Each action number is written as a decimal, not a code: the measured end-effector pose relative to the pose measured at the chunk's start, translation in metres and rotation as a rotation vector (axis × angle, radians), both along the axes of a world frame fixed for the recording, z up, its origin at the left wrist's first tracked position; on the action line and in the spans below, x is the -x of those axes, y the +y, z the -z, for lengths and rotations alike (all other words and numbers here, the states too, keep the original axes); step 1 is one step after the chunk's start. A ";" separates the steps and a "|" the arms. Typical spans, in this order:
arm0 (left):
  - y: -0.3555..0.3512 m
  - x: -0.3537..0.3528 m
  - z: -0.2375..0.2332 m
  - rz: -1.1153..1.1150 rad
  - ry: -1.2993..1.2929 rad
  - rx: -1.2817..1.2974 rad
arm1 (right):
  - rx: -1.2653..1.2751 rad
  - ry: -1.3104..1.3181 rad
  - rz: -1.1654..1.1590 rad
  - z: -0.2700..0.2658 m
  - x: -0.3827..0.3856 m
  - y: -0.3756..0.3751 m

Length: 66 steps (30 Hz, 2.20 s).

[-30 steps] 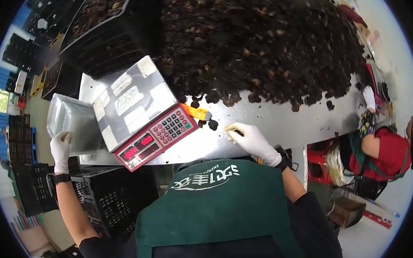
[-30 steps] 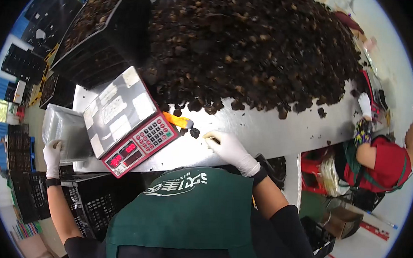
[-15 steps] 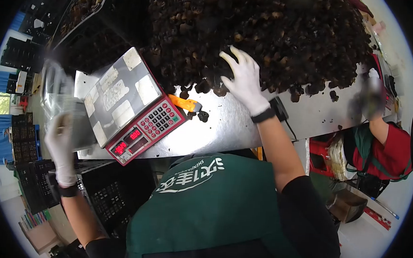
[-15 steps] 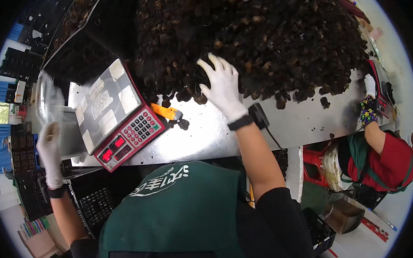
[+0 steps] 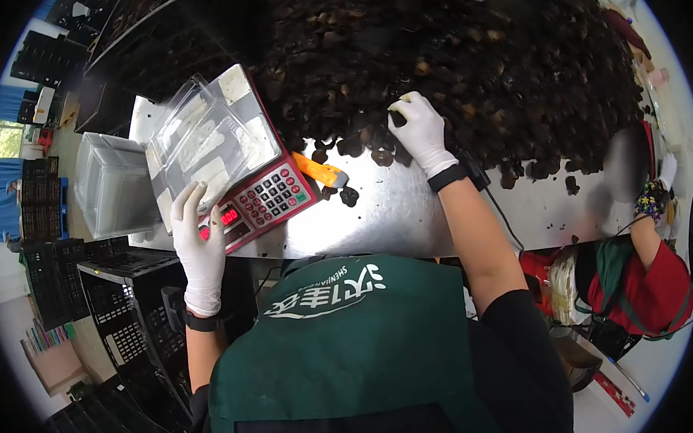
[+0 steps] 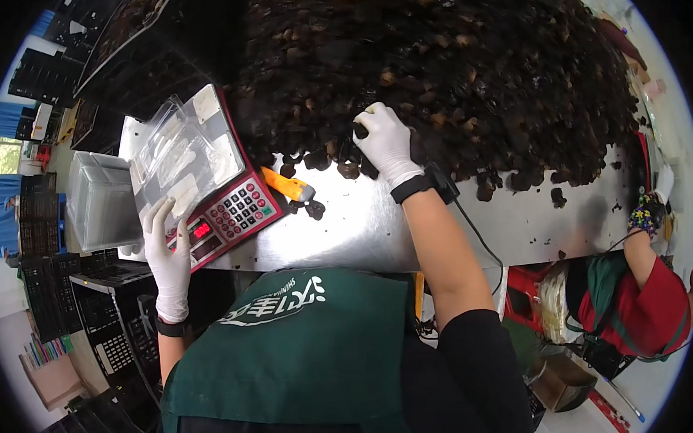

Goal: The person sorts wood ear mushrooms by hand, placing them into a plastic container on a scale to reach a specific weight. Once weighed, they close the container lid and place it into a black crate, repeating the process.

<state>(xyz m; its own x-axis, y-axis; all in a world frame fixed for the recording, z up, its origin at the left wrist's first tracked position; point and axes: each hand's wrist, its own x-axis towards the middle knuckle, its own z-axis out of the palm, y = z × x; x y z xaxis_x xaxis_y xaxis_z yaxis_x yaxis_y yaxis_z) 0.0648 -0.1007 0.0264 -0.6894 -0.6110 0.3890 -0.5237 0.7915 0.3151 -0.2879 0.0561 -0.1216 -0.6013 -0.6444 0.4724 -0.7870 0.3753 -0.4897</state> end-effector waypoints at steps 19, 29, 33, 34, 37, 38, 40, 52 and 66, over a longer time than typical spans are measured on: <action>-0.031 -0.017 0.025 -0.016 0.229 -0.118 | 0.015 -0.759 -0.797 -0.160 -0.071 -0.123; -0.032 -0.015 0.028 -0.017 0.282 -0.200 | -0.164 -0.119 -1.085 -0.158 -0.152 -0.191; -0.034 -0.017 0.034 -0.027 0.311 -0.244 | 0.109 -0.455 -0.686 -0.157 -0.106 -0.139; -0.033 -0.017 0.033 -0.035 0.298 -0.230 | 0.119 -0.637 -0.571 -0.151 -0.092 -0.116; -0.029 -0.013 0.024 -0.053 0.271 -0.194 | 0.002 -0.595 -0.218 -0.106 -0.051 -0.036; -0.029 -0.013 0.024 -0.068 0.240 -0.149 | -0.013 -0.596 -0.119 -0.091 -0.046 -0.008; -0.028 -0.009 0.017 -0.039 0.223 -0.077 | 0.010 -0.537 -0.035 -0.071 -0.048 0.042; -0.001 0.023 0.008 0.103 0.161 -0.029 | -0.180 -0.206 -0.180 -0.034 -0.133 0.040; 0.064 0.109 0.104 0.772 -0.499 0.160 | -0.146 -0.267 0.111 -0.017 -0.078 0.078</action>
<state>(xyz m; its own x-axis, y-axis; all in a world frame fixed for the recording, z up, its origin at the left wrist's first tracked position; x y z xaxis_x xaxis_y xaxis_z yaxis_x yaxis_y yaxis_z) -0.0439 -0.0365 -0.0772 -0.9923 0.1220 -0.0217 0.1207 0.9913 0.0522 -0.2097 0.1340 -0.1042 -0.7620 -0.6172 0.1961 -0.5883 0.5332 -0.6079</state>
